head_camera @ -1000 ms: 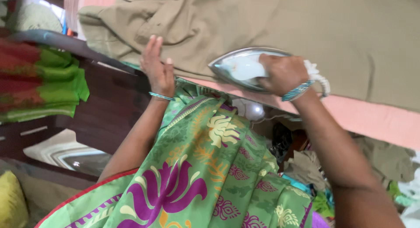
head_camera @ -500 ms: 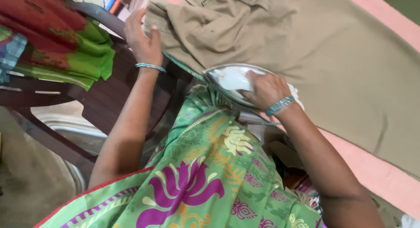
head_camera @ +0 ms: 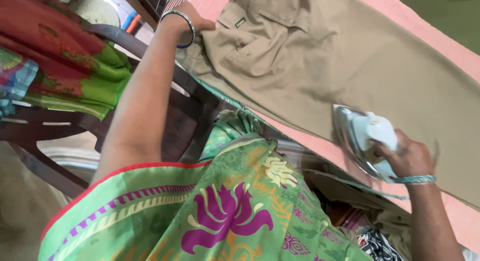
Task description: The person irons a pair of beige trousers on a pink-covered ironing board. They repeatedly smooth the fabric with one hand while moving the iron with the other, then fold the trousers in half and continue ironing the folded garment.
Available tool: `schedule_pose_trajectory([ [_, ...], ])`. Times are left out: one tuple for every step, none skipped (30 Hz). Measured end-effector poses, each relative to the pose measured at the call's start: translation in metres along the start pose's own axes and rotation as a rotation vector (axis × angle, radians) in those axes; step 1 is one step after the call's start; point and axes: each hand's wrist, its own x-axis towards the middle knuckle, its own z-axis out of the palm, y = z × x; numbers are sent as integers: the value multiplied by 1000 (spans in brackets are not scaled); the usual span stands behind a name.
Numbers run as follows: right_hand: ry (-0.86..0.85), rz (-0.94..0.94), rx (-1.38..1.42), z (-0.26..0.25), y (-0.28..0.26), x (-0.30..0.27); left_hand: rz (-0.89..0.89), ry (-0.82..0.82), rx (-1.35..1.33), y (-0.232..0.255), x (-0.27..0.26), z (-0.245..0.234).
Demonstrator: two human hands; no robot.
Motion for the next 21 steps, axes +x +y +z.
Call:
schedule_pose_trajectory([
  [34,22,-35,-2,11,-4,201,-70,137,2,2,-6],
  [68,44,-71,-1,19,-8,142,-16,-157,6,-3,-12],
  [102,64,-105,1,25,-9,78,37,-450,8,-15,-20],
  [102,71,-125,2,30,-9,12,89,-742,12,-28,-29],
  [103,79,-143,3,33,-9,95,106,-928,16,-39,-39],
  [103,86,-161,4,34,-8,180,120,-1114,17,-47,-49],
  [112,45,-157,6,32,-5,266,134,-1297,17,-53,-55],
  [121,5,-153,7,29,0,282,160,-1426,13,-61,-57],
  [130,-34,-150,7,25,2,298,184,-1557,6,-68,-56],
  [115,-29,-147,7,19,8,314,208,-1687,-3,-72,-54],
  [96,-24,-144,9,11,16,252,191,-1667,-11,-78,-46],
  [78,-19,-140,11,1,25,190,173,-1646,-17,-84,-35],
  [79,-53,-109,13,-10,34,130,158,-1622,-22,-85,-27],
  [80,-88,-78,14,-21,43,115,133,-1645,-27,-86,-20],
  [79,-121,-48,17,-33,52,99,107,-1670,-29,-91,-11],
  [58,-167,-90,20,-46,64,83,81,-1694,-32,-95,-5],
  [34,-214,-132,23,-60,76,77,69,-1704,-34,-99,0],
  [11,-261,-174,27,-74,86,71,56,-1713,-35,-102,3],
  [20,-345,-145,30,-89,96,66,49,-1723,-38,-103,4],
  [30,-429,-116,34,-105,104,107,45,-1731,-40,-103,3],
  [22,-445,-162,39,-121,113,145,40,-1739,-41,-103,0],
])
